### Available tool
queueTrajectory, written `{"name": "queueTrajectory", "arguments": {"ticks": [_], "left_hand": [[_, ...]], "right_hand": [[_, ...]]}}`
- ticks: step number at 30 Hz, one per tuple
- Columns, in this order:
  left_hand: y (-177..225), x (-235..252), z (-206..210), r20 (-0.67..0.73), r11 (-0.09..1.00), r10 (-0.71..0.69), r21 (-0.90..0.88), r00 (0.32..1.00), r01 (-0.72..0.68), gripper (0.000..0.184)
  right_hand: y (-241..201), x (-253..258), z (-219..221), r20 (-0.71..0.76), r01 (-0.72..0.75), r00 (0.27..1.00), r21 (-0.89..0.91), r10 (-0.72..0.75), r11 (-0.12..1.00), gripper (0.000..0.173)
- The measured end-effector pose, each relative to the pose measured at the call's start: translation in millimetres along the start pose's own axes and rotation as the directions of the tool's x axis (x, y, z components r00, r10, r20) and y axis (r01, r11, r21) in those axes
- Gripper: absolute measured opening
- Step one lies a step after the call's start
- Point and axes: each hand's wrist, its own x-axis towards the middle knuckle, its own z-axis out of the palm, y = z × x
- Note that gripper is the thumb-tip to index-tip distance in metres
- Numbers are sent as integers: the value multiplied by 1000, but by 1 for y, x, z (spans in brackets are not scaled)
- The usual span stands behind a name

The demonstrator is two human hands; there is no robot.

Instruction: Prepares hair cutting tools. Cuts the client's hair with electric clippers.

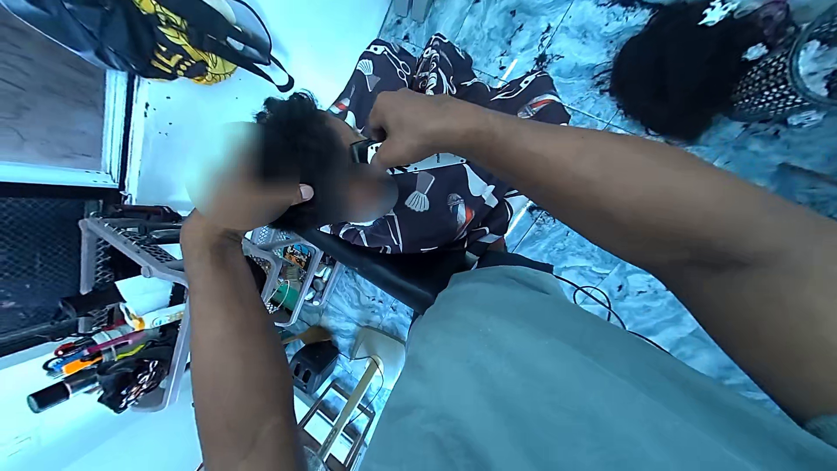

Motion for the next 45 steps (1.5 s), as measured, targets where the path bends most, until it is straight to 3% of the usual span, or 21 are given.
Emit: {"name": "queueTrajectory", "arguments": {"ticks": [4, 8, 11, 15, 19, 23, 27, 31, 35, 39, 43, 45], "left_hand": [[1, 0, 0, 6, 1000, -3, -11, 1000, 3, 96], [0, 0, 0, 1, 1000, -6, -22, 1000, 6, 97], [-1, 0, 0, 3, 1000, -6, -13, 1000, 6, 96], [-1, 0, 0, 10, 1000, 5, -7, 1000, -5, 96], [1, -1, 1, 0, 1000, -7, 3, 1000, 7, 96], [0, -2, 0, 1, 1000, -8, -1, 1000, 8, 95], [-3, -2, 0, -2, 1000, 0, -7, 1000, 0, 96], [-3, -2, -1, -1, 1000, 2, -5, 1000, -2, 96], [-5, -1, -1, 5, 1000, 15, 0, 1000, -15, 95], [-5, 0, -1, -3, 1000, 3, 4, 1000, -3, 96], [-2, -2, -1, 3, 1000, 2, -10, 1000, -2, 95], [-2, -2, -1, 0, 1000, -1, -1, 1000, 1, 96]], "right_hand": [[3, 0, 1, -21, 25, 1000, 166, -22, 986, 32], [1, 0, 0, 4, -6, 1000, 117, 5, 993, 33], [2, 0, -1, -2, 44, 999, 276, -45, 960, 31], [-4, 1, -3, 34, -14, 999, 45, 13, 999, 34], [-8, -4, -8, 29, 25, 999, 235, -33, 972, 30], [-14, -4, -7, 44, -19, 999, 51, 17, 999, 33], [-14, -5, -9, 23, -4, 1000, 237, -2, 971, 31], [-13, -2, -6, 32, -24, 999, 58, 22, 998, 33], [-15, -4, -9, 17, -12, 1000, 230, 8, 973, 34], [-14, -2, -7, 33, -27, 999, 12, 27, 1000, 34], [-15, -3, -10, 15, -3, 1000, 206, 0, 979, 34], [-17, -4, -10, 36, -6, 999, 112, 2, 994, 32]]}}
